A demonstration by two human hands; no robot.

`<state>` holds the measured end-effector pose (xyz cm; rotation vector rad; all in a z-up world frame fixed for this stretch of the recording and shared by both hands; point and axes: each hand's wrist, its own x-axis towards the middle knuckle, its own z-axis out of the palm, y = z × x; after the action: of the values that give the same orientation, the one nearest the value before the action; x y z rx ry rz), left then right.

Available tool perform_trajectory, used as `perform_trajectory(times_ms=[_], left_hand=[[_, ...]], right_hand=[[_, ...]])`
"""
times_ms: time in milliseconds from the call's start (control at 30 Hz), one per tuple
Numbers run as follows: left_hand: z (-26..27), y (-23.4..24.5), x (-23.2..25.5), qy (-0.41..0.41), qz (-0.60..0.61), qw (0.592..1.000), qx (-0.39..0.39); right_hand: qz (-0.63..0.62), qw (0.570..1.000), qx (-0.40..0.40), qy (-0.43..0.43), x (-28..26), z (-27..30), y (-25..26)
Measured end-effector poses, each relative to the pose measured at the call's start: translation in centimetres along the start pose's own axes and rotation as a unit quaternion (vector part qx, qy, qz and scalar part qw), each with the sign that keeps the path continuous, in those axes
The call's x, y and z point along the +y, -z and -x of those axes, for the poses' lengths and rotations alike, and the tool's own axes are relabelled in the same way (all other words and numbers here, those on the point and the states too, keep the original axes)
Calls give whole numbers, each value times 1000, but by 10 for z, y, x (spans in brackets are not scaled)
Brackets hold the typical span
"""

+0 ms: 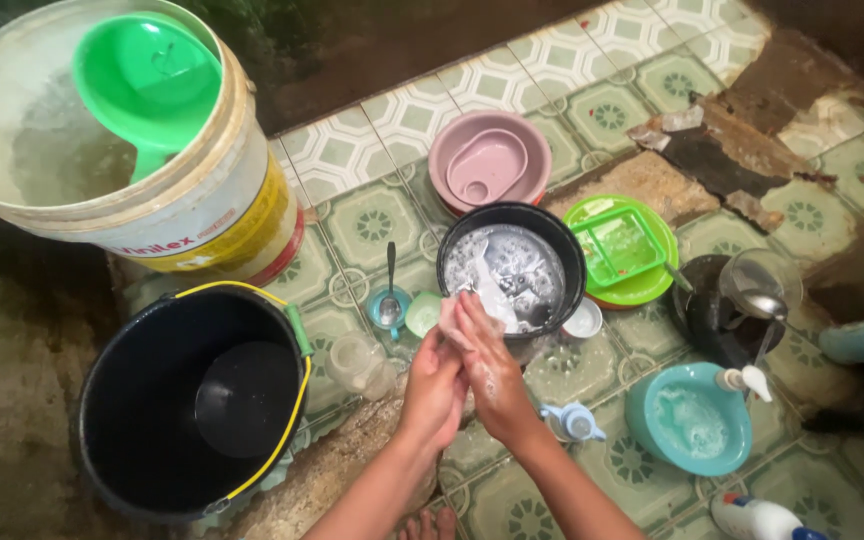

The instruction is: Washing various dishes, cups, and utensils in a basin on the floor.

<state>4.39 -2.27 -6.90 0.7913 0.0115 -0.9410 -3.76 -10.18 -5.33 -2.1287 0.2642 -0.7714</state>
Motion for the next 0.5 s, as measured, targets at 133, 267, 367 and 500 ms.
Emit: perform_trajectory(times_ms=[133,267,367,500], left_hand=[[-7,20,2,-106,-225,968,-47],[-4,23,20,-236,-514,820,-86],[-9,33,18,-322,-626,701,-109],[-10,23,7,-313,-453,833,-51]], right_hand=[[1,1000,-2,-15,10,4,0],[-48,982,-3,-184,14,1,8],[-98,987,-1,-128,25,6,5],[-352,872,18,-339,15,14,-19]])
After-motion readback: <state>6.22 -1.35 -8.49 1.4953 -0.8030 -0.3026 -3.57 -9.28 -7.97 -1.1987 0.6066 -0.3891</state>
